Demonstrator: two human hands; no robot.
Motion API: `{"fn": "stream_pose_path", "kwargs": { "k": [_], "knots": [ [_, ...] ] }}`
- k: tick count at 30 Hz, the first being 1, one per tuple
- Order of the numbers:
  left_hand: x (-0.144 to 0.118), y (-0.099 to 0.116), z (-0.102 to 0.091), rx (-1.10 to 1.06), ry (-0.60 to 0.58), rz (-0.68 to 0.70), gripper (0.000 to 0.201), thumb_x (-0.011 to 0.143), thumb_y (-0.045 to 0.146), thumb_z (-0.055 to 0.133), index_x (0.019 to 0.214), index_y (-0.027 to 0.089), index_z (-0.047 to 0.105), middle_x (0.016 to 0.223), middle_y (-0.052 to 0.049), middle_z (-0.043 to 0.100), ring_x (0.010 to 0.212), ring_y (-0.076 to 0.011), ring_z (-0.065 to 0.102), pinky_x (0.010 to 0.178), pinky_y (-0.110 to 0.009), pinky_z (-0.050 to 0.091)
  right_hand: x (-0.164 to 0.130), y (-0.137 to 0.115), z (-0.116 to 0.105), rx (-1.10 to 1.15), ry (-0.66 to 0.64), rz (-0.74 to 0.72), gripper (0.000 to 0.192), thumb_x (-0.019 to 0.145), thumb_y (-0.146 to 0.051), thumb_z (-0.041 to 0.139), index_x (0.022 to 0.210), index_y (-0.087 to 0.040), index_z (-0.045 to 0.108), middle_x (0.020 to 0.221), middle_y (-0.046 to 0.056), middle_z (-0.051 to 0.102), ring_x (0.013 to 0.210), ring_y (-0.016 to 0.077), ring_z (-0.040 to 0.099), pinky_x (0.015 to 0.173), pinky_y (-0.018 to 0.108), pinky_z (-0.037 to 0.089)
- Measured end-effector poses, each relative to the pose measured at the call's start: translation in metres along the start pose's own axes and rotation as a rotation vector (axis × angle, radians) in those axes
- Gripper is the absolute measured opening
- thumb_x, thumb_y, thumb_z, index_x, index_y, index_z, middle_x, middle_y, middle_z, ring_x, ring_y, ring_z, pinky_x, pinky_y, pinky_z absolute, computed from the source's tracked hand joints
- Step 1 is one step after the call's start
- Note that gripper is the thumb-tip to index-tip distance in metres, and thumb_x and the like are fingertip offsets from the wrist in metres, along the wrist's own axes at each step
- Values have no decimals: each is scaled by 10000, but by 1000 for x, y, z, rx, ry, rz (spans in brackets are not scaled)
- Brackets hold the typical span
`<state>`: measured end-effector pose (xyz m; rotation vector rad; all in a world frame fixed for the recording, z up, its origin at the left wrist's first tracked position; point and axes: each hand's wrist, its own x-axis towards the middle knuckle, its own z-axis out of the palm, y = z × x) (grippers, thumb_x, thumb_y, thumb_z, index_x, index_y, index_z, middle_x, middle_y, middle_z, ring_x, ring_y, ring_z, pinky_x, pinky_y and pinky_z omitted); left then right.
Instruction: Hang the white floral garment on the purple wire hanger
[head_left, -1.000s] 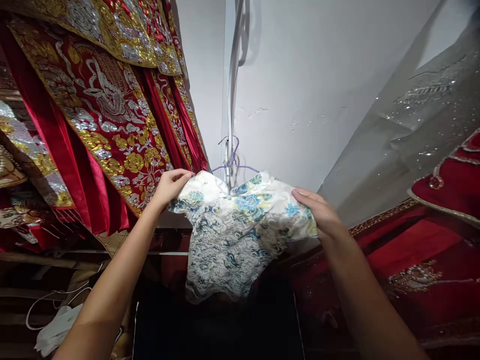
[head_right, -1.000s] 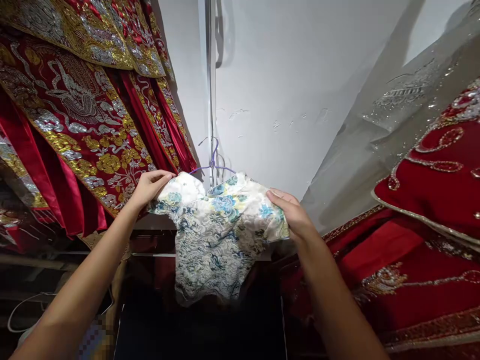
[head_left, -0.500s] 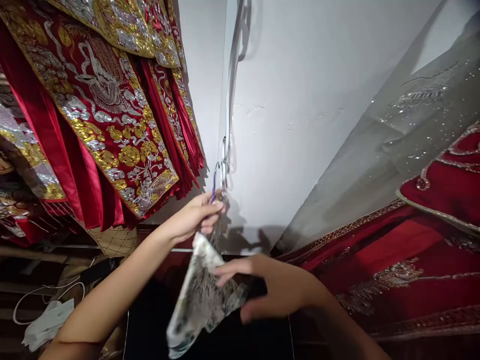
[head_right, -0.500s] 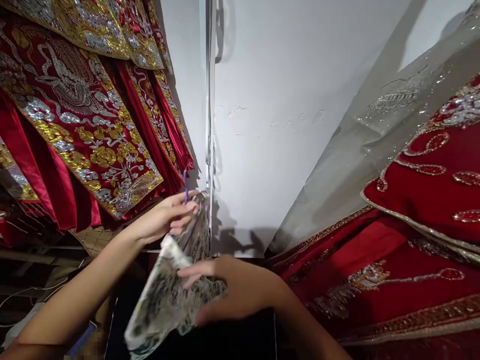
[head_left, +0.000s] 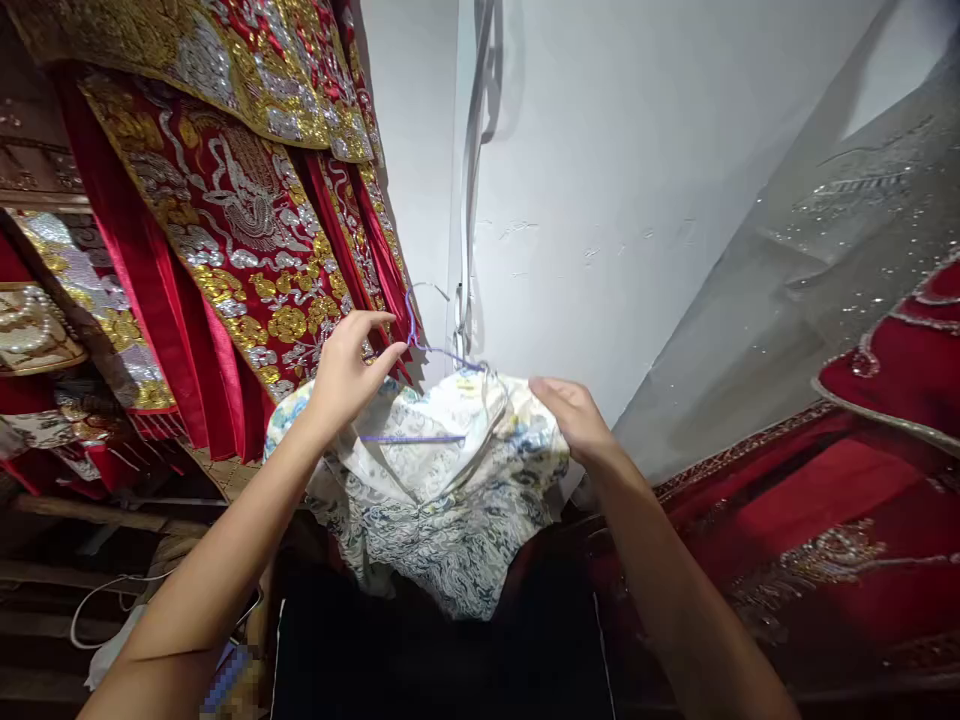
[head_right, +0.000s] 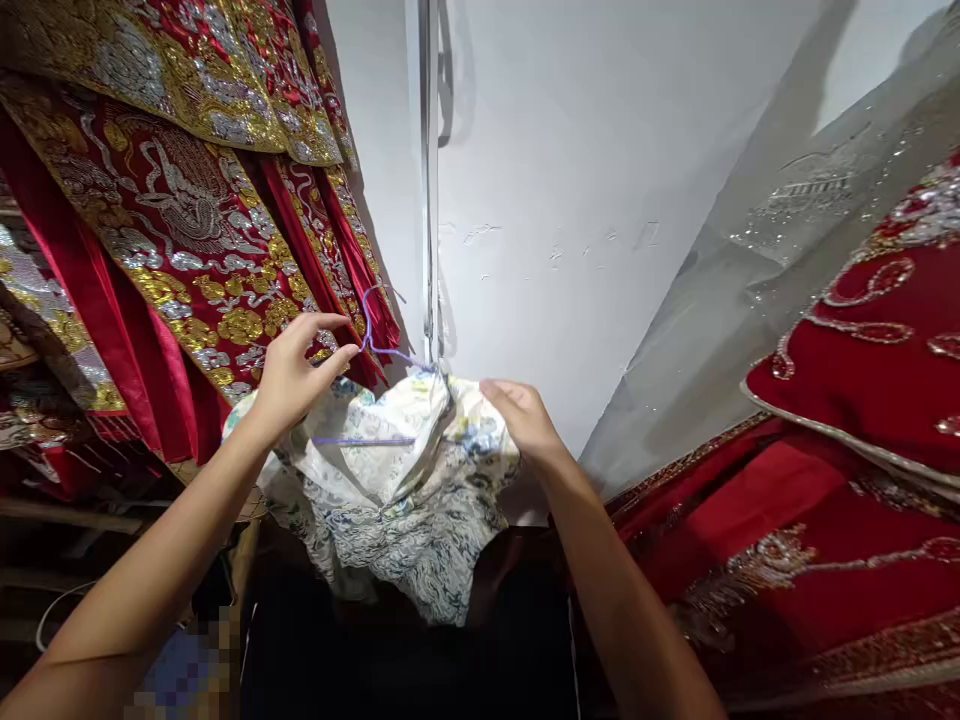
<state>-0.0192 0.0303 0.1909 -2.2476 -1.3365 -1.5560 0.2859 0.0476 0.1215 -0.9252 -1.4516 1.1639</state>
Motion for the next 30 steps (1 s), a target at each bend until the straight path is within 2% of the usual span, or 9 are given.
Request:
{"fn": "stream_pose_path", "kwargs": {
  "k": [3, 7, 9, 11, 13, 16, 21, 24, 30],
  "knots": [
    [-21, 2, 12, 50, 273, 80, 334, 853, 307, 679, 1167, 228, 598, 1249, -85, 581, 1234, -249, 502, 1095, -430, 372, 25, -15, 8, 154, 63, -46, 361, 740, -546, 765, 737, -191, 701, 647, 29, 680, 576, 184, 628, 558, 284, 507],
    [-83, -4, 56, -44, 592, -205, 587, 776, 285, 761, 1284, 214, 477, 1273, -119, 481, 1222, -258, 469, 1061, -410, 376, 35, -19, -1, 235, 163, -88, 311, 731, -497, 792, 720, -200, 700, 657, 34, 698, 586, 195, 658, 544, 288, 525],
    [-112, -10, 87, -231, 536, -394, 653, 777, 300, 763, 1318, 221, 407, 1189, -103, 507, 1066, -210, 538, 935, -344, 443, 28, -11, -13, 254, 220, -96, 305, 738, -494, 787, 771, -201, 709, 693, 44, 715, 632, 219, 686, 553, 302, 543],
    [-132, -13, 116, -426, 381, -497, 509, 834, 332, 704, 1254, 213, 442, 1063, -74, 545, 935, -171, 566, 857, -299, 457, 17, 1, -25, 269, 274, -89, 321, 748, -498, 778, 820, -192, 715, 723, 57, 728, 671, 238, 706, 561, 312, 556],
    [-140, -13, 139, -546, 265, -557, 384, 869, 363, 660, 1176, 205, 491, 980, -54, 564, 870, -155, 575, 820, -277, 456, 3, 11, -35, 268, 304, -62, 337, 755, -499, 772, 843, -178, 716, 739, 68, 736, 685, 246, 715, 563, 316, 561],
    [-140, -12, 159, -576, 239, -618, 322, 866, 398, 658, 1088, 190, 554, 961, -56, 604, 866, -165, 587, 804, -276, 453, -14, 18, -41, 227, 299, -31, 349, 767, -503, 758, 851, -167, 717, 735, 77, 737, 673, 249, 715, 547, 314, 555],
    [-144, -15, 168, -586, 365, -739, 288, 884, 439, 613, 823, 160, 585, 788, -28, 605, 767, -164, 573, 733, -271, 449, -6, 1, -31, 123, 181, -51, 319, 784, -503, 743, 836, -189, 727, 706, 60, 723, 635, 231, 692, 509, 294, 521],
    [-150, -9, 163, -644, 447, -768, 277, 873, 439, 631, 861, 168, 577, 781, -12, 596, 726, -151, 567, 711, -264, 458, 25, -14, -21, 83, 81, -42, 294, 769, -489, 760, 770, -198, 720, 691, 43, 710, 614, 205, 669, 531, 285, 517],
    [-150, 7, 137, -715, 314, -701, 292, 888, 405, 635, 762, 200, 469, 672, 46, 426, 616, -106, 474, 608, -205, 392, 64, -5, -27, 119, 204, -56, 327, 696, -505, 804, 693, -203, 678, 659, 44, 688, 696, 230, 689, 591, 299, 541]
  ]
}}
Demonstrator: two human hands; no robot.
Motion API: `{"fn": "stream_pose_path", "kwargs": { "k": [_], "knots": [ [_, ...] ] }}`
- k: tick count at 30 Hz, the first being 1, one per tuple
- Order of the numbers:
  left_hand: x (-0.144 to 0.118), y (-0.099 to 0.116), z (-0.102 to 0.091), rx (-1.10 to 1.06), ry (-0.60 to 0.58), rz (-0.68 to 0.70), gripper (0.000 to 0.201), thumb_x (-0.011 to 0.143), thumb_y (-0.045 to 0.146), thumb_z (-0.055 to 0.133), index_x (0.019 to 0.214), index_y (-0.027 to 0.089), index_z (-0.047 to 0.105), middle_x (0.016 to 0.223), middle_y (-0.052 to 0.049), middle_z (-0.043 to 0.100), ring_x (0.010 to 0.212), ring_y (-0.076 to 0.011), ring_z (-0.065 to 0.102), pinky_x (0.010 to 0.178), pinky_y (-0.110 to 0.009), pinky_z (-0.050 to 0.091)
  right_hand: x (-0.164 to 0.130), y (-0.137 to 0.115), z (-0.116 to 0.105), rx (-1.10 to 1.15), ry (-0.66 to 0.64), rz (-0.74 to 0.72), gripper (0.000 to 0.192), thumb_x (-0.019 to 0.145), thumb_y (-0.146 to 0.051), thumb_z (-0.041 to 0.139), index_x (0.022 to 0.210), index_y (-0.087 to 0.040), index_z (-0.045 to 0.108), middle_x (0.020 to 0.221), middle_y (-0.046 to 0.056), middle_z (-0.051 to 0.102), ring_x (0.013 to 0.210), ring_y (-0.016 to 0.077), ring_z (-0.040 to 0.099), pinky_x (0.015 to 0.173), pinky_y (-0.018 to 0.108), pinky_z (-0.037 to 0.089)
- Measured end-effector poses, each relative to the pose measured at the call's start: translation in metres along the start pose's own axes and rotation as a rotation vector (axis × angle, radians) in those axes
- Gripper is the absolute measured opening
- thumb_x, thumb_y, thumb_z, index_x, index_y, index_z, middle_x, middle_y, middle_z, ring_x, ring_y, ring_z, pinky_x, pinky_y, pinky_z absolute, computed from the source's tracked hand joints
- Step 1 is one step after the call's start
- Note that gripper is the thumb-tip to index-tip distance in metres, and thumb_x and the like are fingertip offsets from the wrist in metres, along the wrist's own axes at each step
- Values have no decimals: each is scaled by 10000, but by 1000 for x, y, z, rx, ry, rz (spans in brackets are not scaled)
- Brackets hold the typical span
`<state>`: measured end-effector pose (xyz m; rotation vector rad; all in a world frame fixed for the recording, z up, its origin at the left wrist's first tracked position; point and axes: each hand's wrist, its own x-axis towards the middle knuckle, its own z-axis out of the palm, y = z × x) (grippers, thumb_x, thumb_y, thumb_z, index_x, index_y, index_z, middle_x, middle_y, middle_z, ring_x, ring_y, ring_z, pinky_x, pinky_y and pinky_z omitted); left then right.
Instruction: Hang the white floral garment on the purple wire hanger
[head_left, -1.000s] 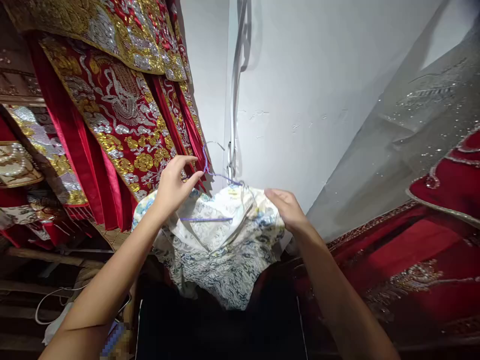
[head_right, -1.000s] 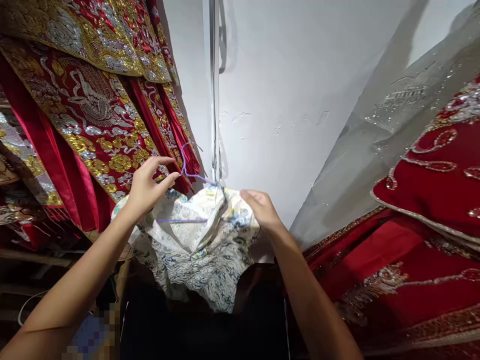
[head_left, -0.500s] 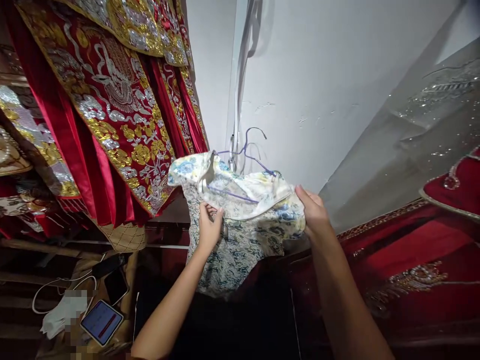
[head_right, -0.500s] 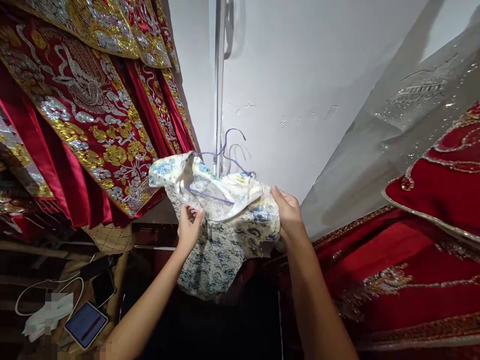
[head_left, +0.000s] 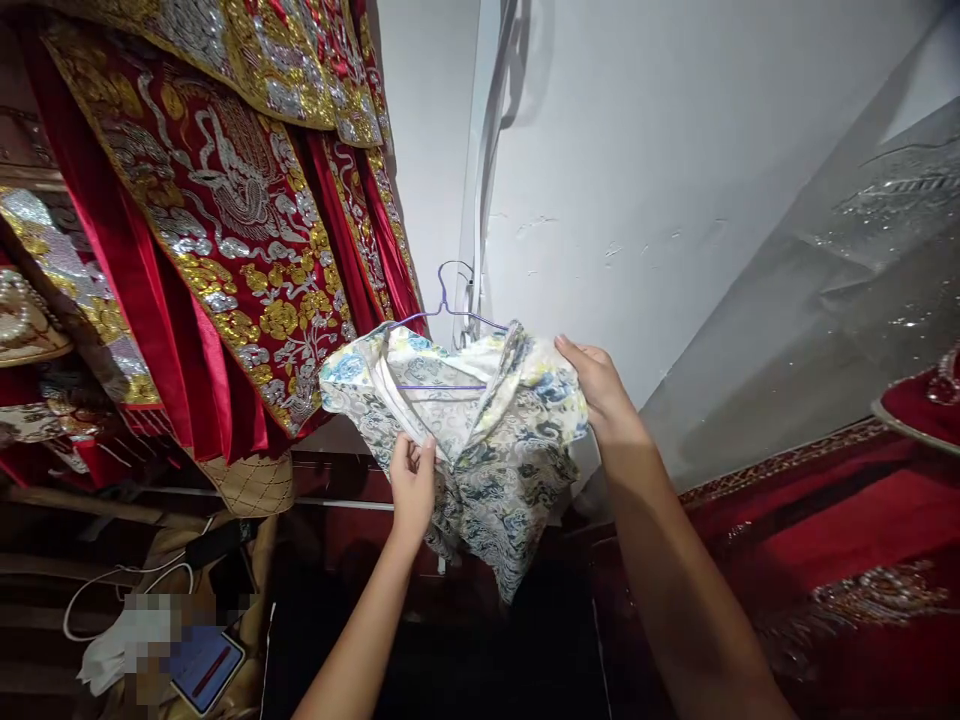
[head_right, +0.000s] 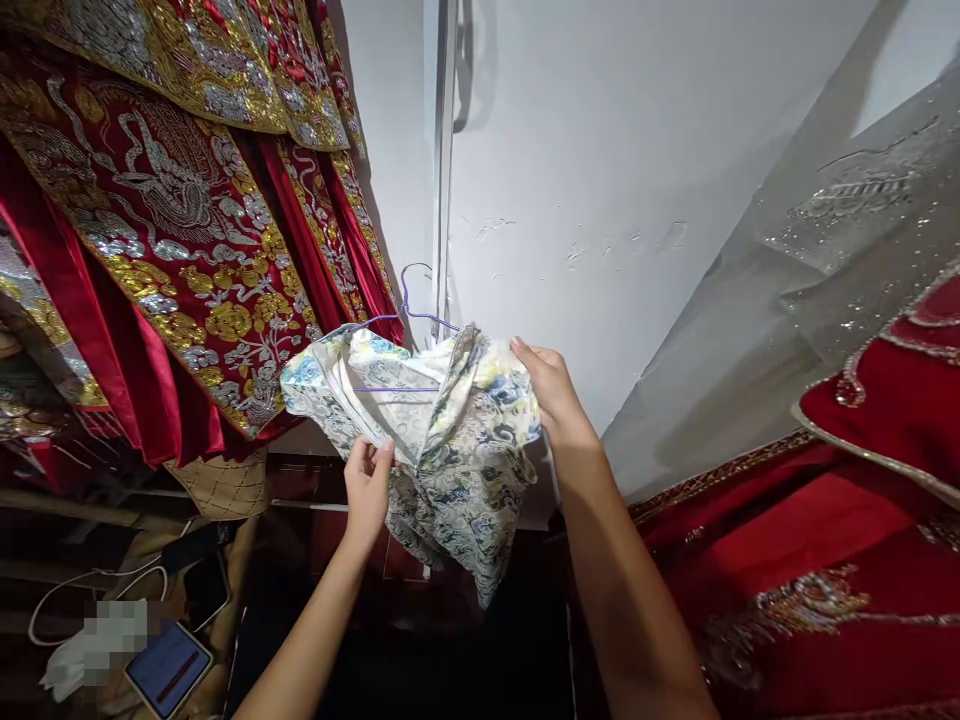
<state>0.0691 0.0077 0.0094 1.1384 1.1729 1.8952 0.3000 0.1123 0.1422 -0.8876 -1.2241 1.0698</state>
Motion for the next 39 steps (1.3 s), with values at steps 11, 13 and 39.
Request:
{"fn": "stream_pose_path", "kwargs": {
  "k": [11, 13, 39],
  "knots": [
    [-28, -5, -14, -155, -237, -194, 245, 905, 357, 618, 1077, 183, 634, 1049, -74, 682, 999, -203, 623, 909, -282, 457, -88, 78, -24, -239, 595, -184, 446, 790, -489, 675, 1115, -188, 625, 1184, 106, 649, 1123, 274, 610, 925, 400, 496],
    [-31, -10, -19, -182, -218, -239, 266, 891, 351, 637, 1098, 184, 646, 1083, -78, 692, 1019, -207, 632, 930, -288, 455, -117, 100, -12, -341, 847, -267, 478, 798, -450, 667, 1201, -214, 561, 1294, 96, 573, 1193, 264, 552, 995, 416, 446],
    [-68, -50, -24, 190, -389, -110, 134, 844, 279, 610, 743, 197, 575, 709, -8, 555, 700, -177, 517, 689, -280, 400, -148, 104, 76, -117, -237, 357, 404, 855, -532, 586, 586, -232, 601, 427, -9, 512, 383, 135, 376, 436, 295, 290]
  ]
}}
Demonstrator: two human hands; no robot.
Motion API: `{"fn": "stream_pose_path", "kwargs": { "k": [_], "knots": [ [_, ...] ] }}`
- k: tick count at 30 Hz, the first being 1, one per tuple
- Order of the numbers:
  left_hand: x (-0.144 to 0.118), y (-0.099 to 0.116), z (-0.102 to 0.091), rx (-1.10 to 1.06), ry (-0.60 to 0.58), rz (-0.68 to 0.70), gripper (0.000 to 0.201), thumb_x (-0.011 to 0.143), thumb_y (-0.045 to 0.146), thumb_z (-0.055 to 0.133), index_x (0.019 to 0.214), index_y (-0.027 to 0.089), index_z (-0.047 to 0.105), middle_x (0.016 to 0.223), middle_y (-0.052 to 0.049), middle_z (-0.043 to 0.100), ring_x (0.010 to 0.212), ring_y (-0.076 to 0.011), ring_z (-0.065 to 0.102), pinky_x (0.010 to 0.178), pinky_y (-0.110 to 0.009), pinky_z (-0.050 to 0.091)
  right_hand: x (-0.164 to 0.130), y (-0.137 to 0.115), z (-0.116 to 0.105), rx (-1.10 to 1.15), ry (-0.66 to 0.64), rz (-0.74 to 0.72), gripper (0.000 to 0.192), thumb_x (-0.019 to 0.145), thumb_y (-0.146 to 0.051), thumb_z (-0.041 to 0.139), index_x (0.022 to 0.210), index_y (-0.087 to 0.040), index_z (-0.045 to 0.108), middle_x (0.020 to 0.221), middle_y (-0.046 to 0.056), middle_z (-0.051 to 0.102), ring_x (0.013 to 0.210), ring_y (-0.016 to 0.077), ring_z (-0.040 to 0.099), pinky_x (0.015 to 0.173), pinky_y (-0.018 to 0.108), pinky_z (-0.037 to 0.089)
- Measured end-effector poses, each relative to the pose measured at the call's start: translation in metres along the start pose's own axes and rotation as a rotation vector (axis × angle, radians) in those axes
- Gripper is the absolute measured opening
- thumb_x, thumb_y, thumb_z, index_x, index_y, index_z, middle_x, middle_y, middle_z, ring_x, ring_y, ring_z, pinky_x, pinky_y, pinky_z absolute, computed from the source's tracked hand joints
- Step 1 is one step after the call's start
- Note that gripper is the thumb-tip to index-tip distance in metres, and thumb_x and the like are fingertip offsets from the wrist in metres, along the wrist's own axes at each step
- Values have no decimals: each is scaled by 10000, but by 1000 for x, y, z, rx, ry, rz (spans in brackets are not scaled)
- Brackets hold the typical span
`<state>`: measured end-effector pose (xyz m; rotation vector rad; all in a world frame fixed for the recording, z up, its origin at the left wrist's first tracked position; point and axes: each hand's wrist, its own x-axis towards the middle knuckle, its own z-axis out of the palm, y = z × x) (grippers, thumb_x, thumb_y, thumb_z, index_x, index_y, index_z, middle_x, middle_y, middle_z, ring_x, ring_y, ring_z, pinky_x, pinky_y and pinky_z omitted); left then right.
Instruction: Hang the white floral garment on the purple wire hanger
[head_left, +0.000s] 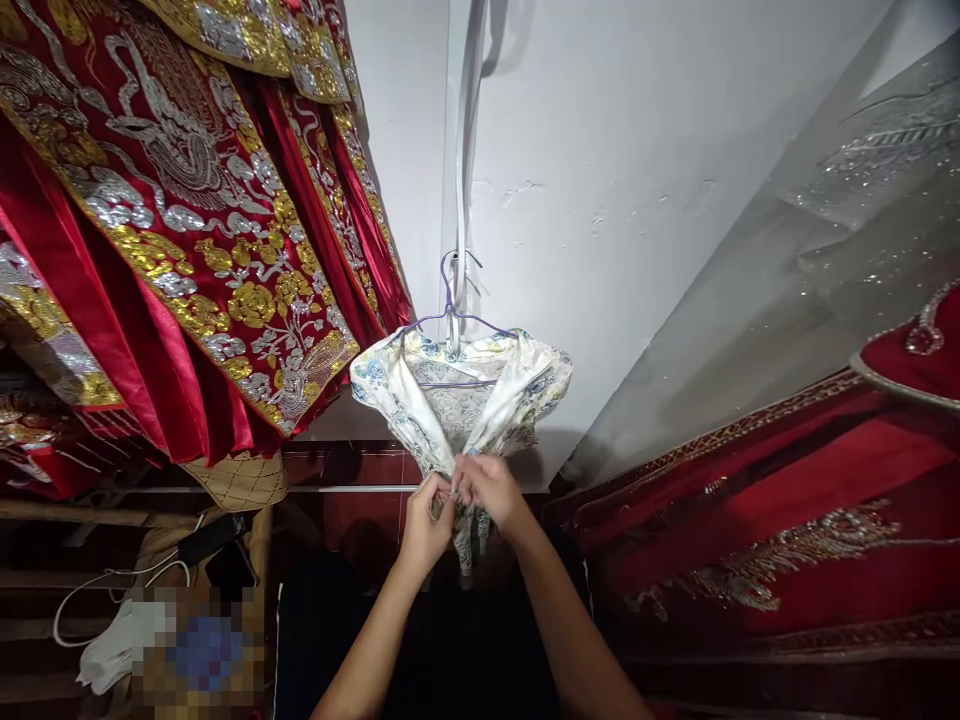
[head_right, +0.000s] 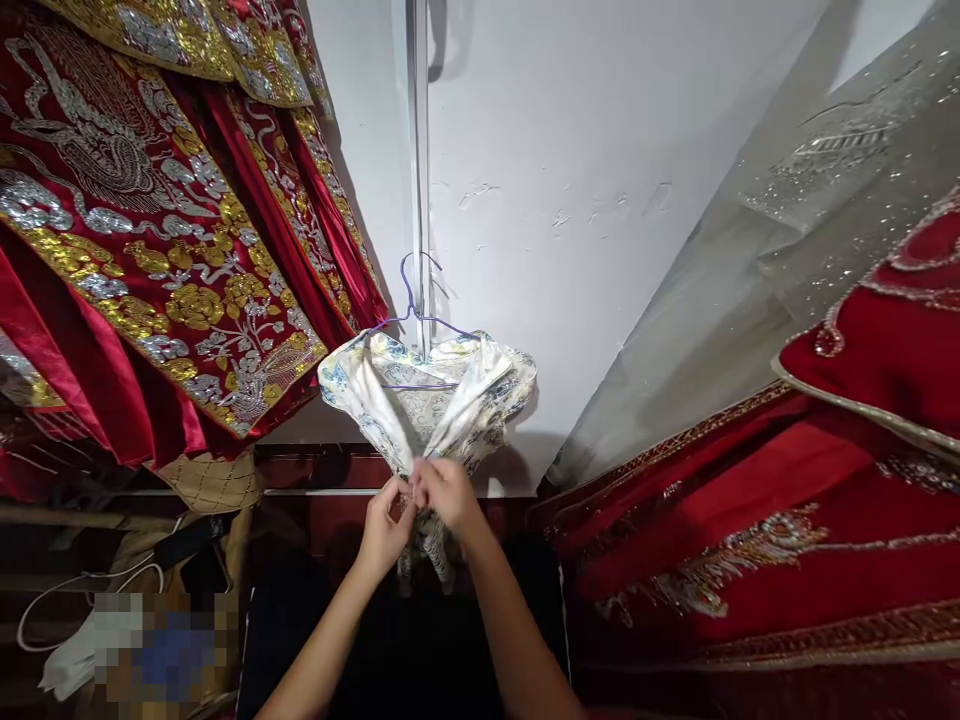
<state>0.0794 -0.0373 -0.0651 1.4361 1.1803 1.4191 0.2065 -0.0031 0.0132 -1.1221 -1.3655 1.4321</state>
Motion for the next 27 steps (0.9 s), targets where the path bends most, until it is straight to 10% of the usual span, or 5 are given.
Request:
{"fn": "stream_pose_path", "kwargs": {
  "k": [9, 12, 17, 20, 27],
  "knots": [
    [23, -2, -5, 240, -221, 113, 111, 772, 137, 581, 684, 197, 547, 677, -5, 540, 664, -171, 510, 637, -267, 371, 72, -133, -11, 152, 123, -317, 311, 805, -445, 658, 675, -164, 624, 487, -7, 563, 373, 57, 348, 372, 207, 209],
    [50, 25, -13, 235, -261, 154, 42, 755, 148, 618, 748, 189, 610, 714, -13, 592, 685, -173, 544, 649, -272, 414, 64, -126, -7, 120, 105, -325, 321, 828, -447, 638, 671, -168, 624, 475, -8, 560, 381, 63, 377, 383, 202, 249],
    [109, 118, -34, 67, 48, 437, 387, 915, 276, 560, 1297, 212, 559, 953, -70, 662, 849, -187, 615, 802, -314, 475, 47, -122, -7, -43, 52, -335, 344, 866, -445, 593, 656, -173, 615, 468, -5, 565, 392, 80, 397, 419, 218, 296],
    [128, 159, -35, 186, -7, 514, 241, 922, 344, 577, 1076, 197, 690, 936, -69, 682, 844, -194, 610, 811, -318, 468, 46, -125, -7, -114, 40, -400, 339, 896, -434, 553, 678, -181, 610, 484, -12, 568, 409, 88, 408, 443, 225, 310],
    [139, 164, -69, 139, 357, 550, 189, 921, 343, 588, 905, 171, 665, 891, -35, 652, 862, -163, 596, 829, -277, 463, 57, -43, -14, -317, 118, -297, 357, 879, -375, 526, 565, -206, 546, 470, -24, 532, 454, 124, 460, 503, 252, 351]
  ]
}}
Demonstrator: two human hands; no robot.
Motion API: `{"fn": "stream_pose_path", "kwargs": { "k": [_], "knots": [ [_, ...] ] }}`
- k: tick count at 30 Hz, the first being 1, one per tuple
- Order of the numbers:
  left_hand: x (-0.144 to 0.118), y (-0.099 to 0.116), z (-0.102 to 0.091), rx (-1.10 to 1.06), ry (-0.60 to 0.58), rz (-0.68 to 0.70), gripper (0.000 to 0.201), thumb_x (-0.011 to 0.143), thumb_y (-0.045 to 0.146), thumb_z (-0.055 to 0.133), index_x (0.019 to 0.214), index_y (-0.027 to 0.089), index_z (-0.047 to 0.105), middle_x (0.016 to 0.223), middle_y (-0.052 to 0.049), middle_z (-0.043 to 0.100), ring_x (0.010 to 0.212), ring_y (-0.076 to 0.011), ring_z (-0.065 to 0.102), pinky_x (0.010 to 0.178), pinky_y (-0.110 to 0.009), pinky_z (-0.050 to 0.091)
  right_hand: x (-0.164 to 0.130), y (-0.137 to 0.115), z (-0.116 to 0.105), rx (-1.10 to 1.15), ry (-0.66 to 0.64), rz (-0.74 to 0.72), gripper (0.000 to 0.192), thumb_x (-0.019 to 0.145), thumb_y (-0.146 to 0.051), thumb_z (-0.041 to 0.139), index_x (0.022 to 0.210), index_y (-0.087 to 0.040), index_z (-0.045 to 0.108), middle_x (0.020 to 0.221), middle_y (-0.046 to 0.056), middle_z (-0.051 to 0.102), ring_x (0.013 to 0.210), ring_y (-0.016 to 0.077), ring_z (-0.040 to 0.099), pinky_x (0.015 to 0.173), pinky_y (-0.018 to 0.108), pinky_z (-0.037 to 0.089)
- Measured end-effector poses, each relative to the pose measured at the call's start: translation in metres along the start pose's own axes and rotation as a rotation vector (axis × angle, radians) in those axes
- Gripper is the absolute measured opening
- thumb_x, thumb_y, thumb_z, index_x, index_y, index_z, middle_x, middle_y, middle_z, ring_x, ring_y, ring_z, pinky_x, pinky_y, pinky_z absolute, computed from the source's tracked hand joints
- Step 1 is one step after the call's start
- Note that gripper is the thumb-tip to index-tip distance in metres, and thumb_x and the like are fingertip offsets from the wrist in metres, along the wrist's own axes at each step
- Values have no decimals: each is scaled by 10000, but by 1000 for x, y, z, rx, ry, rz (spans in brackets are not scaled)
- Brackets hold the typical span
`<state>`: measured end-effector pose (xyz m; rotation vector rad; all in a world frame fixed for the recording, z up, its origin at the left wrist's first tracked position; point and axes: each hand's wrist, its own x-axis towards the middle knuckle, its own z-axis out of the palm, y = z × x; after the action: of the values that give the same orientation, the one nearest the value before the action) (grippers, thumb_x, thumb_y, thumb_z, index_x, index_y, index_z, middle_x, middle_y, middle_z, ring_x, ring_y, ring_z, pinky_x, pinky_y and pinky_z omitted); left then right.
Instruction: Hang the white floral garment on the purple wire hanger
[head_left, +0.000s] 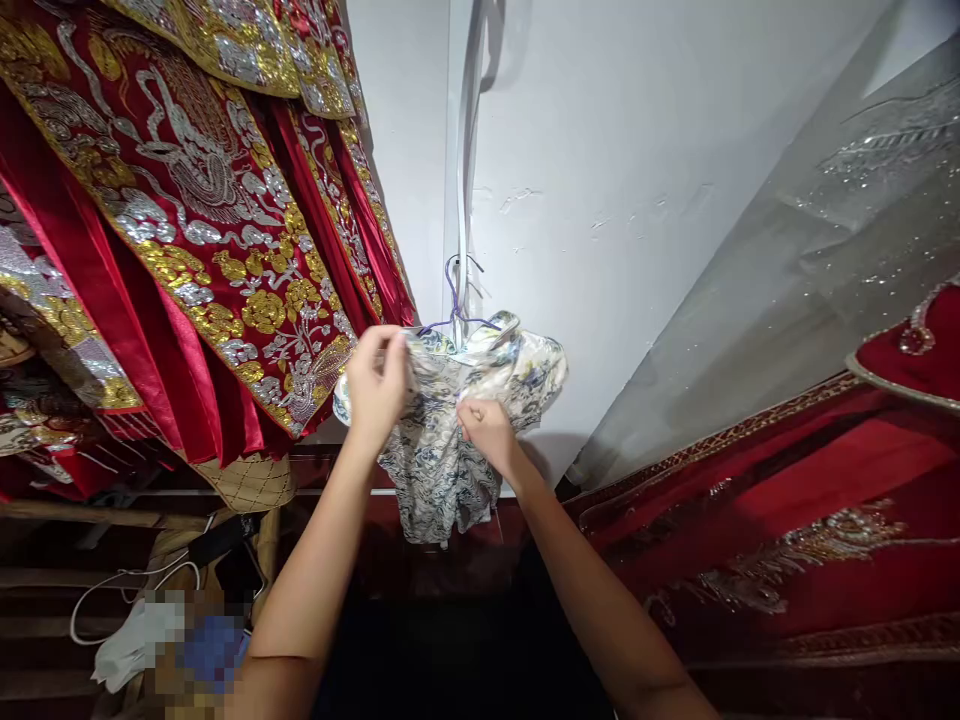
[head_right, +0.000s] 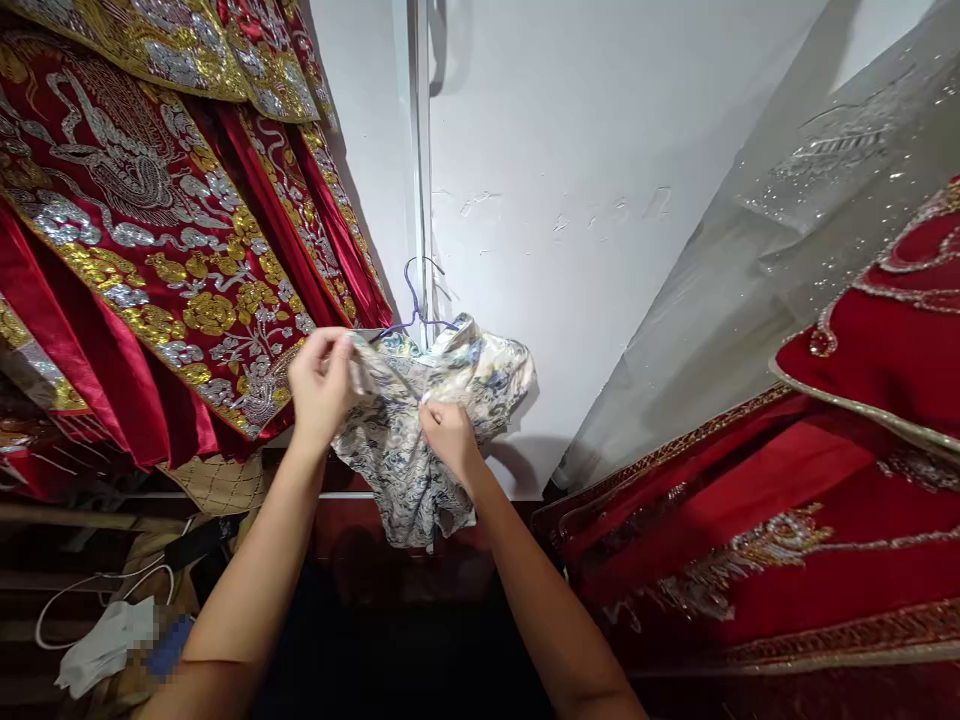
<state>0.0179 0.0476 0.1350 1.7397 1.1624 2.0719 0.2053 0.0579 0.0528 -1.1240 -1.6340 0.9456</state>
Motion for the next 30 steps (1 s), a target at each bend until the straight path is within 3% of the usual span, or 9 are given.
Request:
{"fn": "stream_pose_path", "kwargs": {
  "k": [3, 6, 8, 12, 15, 19, 23, 27, 30],
  "knots": [
    [4, -39, -38, -274, 271, -295, 170, 906, 329, 594, 851, 170, 618, 821, -17, 611, 781, -138, 581, 760, -245, 475, -19, 29, 7, 27, -38, 48, 385, 868, -346, 520, 507, -213, 505, 435, -25, 504, 441, 128, 447, 508, 260, 352],
    [-22, -79, -56, -586, 339, -848, 167, 891, 240, 556, 741, 168, 551, 689, -23, 580, 701, -136, 583, 744, -261, 495, -38, 32, 12, 180, -108, 61, 348, 868, -331, 518, 541, -212, 528, 441, -26, 509, 443, 132, 453, 506, 261, 349],
    [-60, -98, -48, -615, 396, -977, 172, 881, 219, 535, 714, 177, 530, 634, -6, 554, 650, -118, 571, 718, -243, 492, -50, 29, 16, 281, -134, 75, 308, 860, -297, 511, 566, -211, 538, 455, -24, 516, 445, 132, 452, 499, 261, 336],
    [-135, -106, -11, -609, 289, -1071, 168, 817, 252, 613, 682, 172, 552, 570, 11, 521, 548, -122, 540, 611, -258, 477, -73, 36, 21, 322, -196, 146, 337, 881, -309, 497, 560, -210, 519, 447, -29, 452, 424, 124, 387, 477, 270, 280],
    [-151, -88, 7, -643, 110, -1075, 160, 737, 289, 719, 773, 154, 641, 680, -20, 616, 623, -147, 590, 647, -286, 491, -85, 49, 19, 198, -168, 151, 422, 903, -421, 539, 543, -210, 474, 481, -28, 397, 467, 128, 370, 493, 281, 282],
    [-128, -47, 18, -752, -171, -914, 240, 780, 363, 720, 890, 155, 671, 833, -51, 650, 743, -158, 611, 721, -277, 489, -84, 52, 18, 102, 145, 86, 382, 909, -570, 528, 802, -215, 623, 811, 52, 614, 821, 224, 571, 750, 328, 452],
    [-116, -17, 21, -496, -384, -671, 269, 873, 432, 648, 928, 169, 668, 838, -46, 638, 782, -174, 600, 758, -286, 482, -79, 43, 20, 346, -155, 157, 616, 951, -689, 262, 1026, -230, 665, 934, 92, 656, 968, 258, 613, 857, 379, 494],
    [-126, -16, 7, -303, -526, -479, 438, 979, 517, 430, 1272, 227, 579, 1248, -92, 618, 1194, -243, 545, 1048, -365, 401, -72, 25, 4, 202, -492, 92, 391, 833, -574, 636, 967, -208, 665, 843, 44, 655, 834, 226, 619, 754, 338, 513],
    [-140, -26, -13, -184, -809, -526, 563, 988, 587, 296, 1215, 191, 626, 1152, -90, 669, 1135, -264, 576, 1040, -392, 411, -46, 5, -19, -36, -653, -67, 207, 747, -348, 739, 807, -172, 647, 725, 4, 624, 685, 170, 566, 627, 276, 468]
  ]
}}
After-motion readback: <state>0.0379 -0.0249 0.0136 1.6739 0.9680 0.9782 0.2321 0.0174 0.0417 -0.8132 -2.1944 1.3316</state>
